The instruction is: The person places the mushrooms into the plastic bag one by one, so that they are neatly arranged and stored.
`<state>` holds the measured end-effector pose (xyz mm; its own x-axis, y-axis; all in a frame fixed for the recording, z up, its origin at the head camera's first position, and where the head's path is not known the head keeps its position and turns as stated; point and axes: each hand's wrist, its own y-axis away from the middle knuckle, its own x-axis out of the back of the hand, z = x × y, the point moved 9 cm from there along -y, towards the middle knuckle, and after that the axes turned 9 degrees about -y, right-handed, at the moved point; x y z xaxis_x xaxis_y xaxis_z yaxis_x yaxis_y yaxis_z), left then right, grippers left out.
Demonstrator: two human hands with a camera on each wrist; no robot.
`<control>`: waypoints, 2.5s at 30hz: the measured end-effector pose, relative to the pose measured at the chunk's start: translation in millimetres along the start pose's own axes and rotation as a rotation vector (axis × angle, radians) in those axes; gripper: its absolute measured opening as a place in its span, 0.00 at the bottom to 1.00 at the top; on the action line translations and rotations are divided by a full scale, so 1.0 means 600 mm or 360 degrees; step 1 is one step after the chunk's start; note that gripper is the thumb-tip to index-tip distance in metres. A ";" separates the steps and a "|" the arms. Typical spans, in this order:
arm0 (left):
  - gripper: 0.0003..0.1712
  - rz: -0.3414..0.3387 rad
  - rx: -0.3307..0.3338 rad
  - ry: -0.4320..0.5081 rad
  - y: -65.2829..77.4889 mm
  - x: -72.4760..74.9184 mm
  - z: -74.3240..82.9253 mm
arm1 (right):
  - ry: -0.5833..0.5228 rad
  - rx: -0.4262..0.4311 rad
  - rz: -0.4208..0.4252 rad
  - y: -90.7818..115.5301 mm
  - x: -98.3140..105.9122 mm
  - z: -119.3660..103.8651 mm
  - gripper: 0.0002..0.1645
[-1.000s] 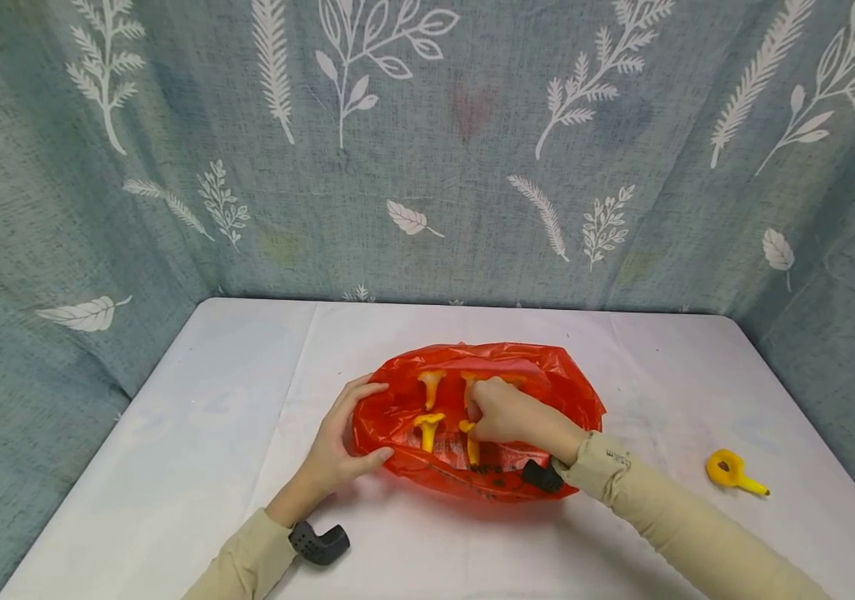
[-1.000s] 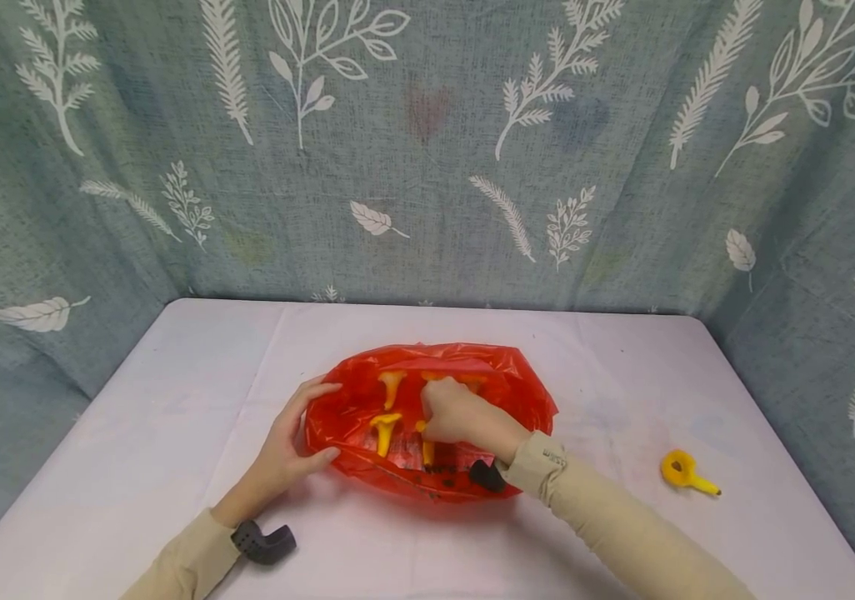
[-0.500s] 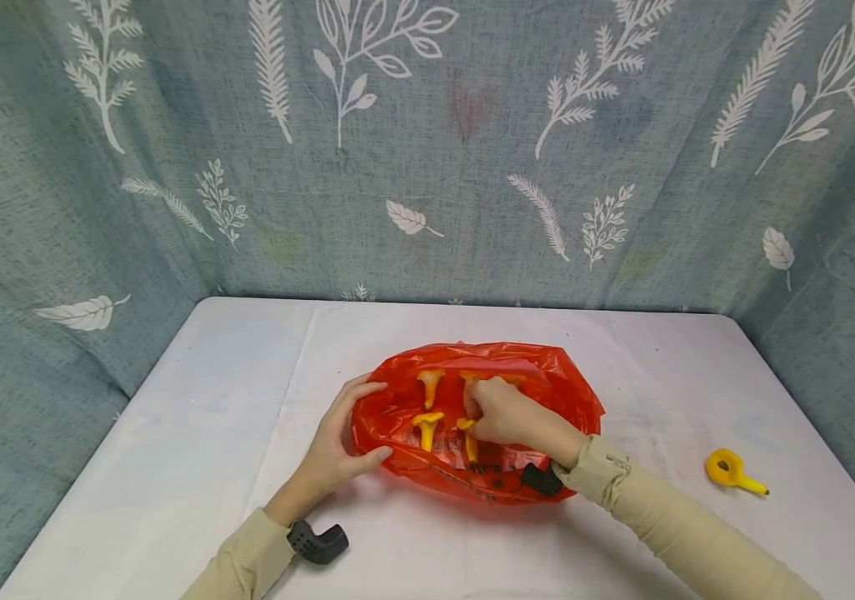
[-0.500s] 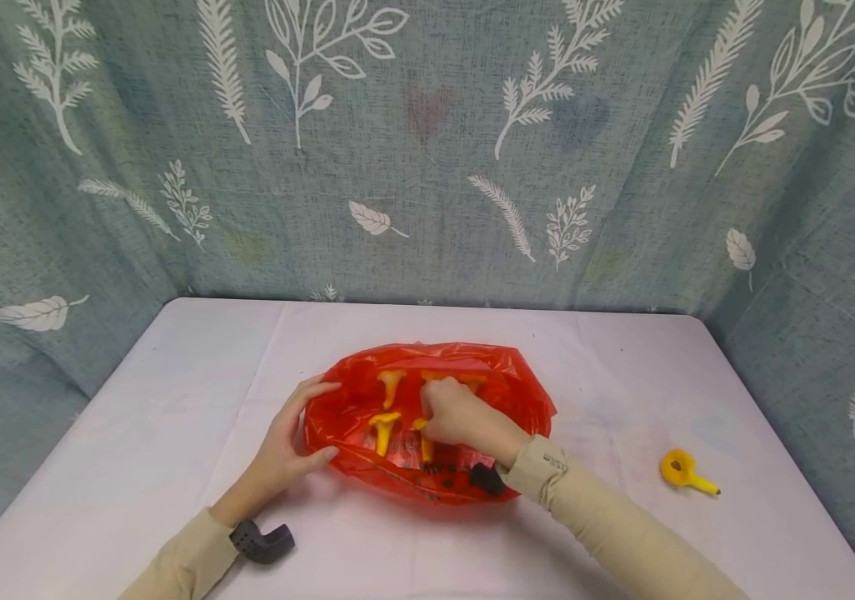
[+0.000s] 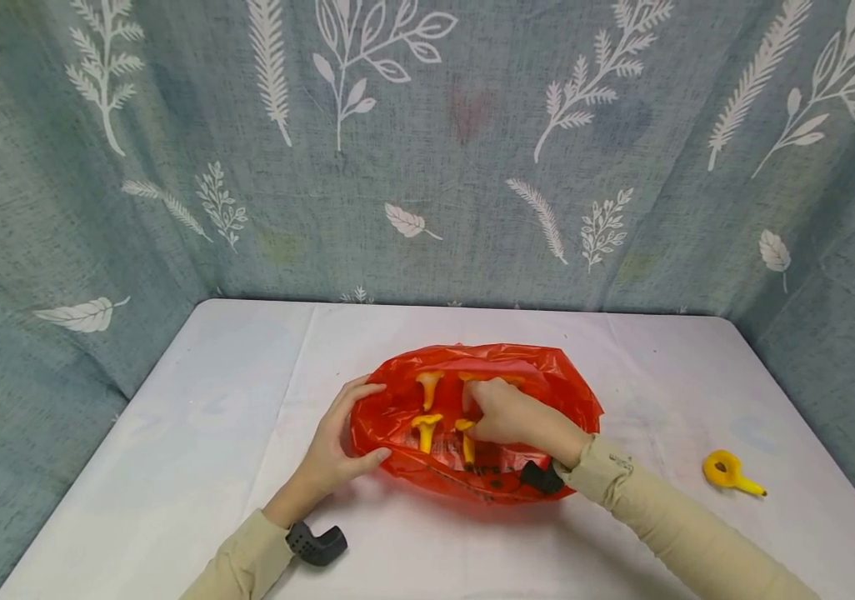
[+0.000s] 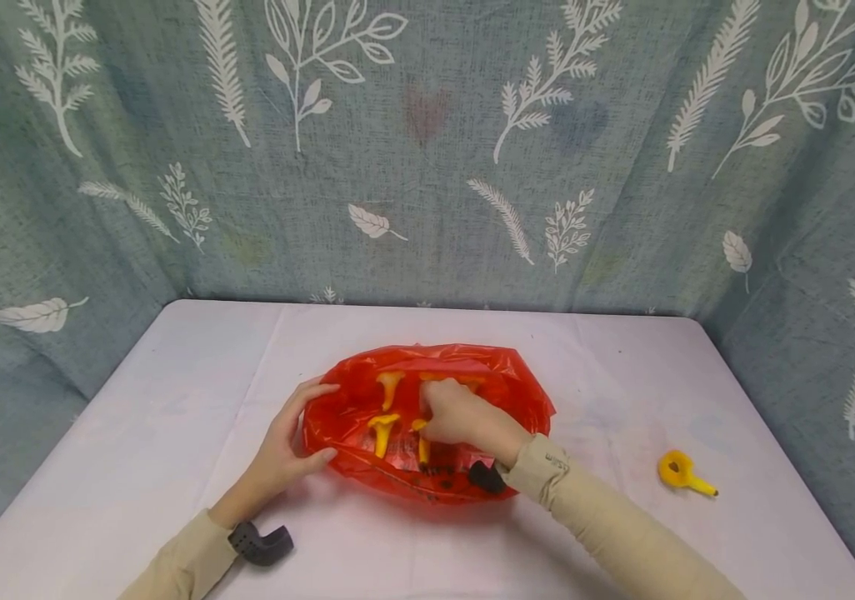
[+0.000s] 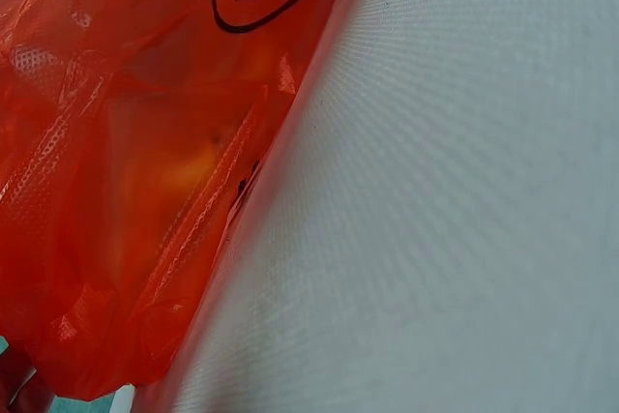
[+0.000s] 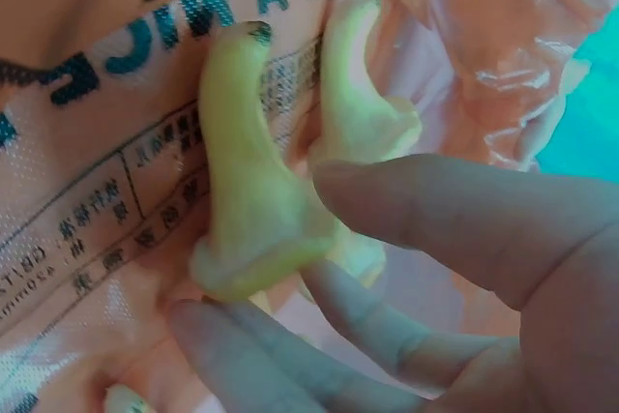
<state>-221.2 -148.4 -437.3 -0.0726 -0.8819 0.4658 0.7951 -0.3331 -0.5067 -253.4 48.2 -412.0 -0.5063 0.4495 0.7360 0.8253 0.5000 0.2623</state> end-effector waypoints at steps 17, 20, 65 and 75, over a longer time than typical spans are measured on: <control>0.43 0.0003 -0.0013 0.0013 0.003 0.000 -0.003 | -0.0089 0.0190 0.0081 0.066 0.062 -0.032 0.13; 0.44 0.0001 -0.0009 0.0002 0.003 0.001 -0.002 | -0.0167 0.0243 0.0134 0.084 0.079 -0.027 0.12; 0.47 0.0017 0.0009 -0.0013 0.002 0.005 0.006 | -0.0792 0.0166 0.0929 0.335 0.184 0.246 0.12; 0.46 0.0017 -0.0009 -0.0042 0.002 0.005 0.001 | -0.0857 0.0159 0.1080 0.376 0.197 0.331 0.16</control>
<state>-219.9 -151.1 -436.3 -0.0481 -0.8763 0.4793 0.7925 -0.3256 -0.5157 -177.0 361.3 -389.6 0.0164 0.9500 0.3118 0.9785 0.0489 -0.2005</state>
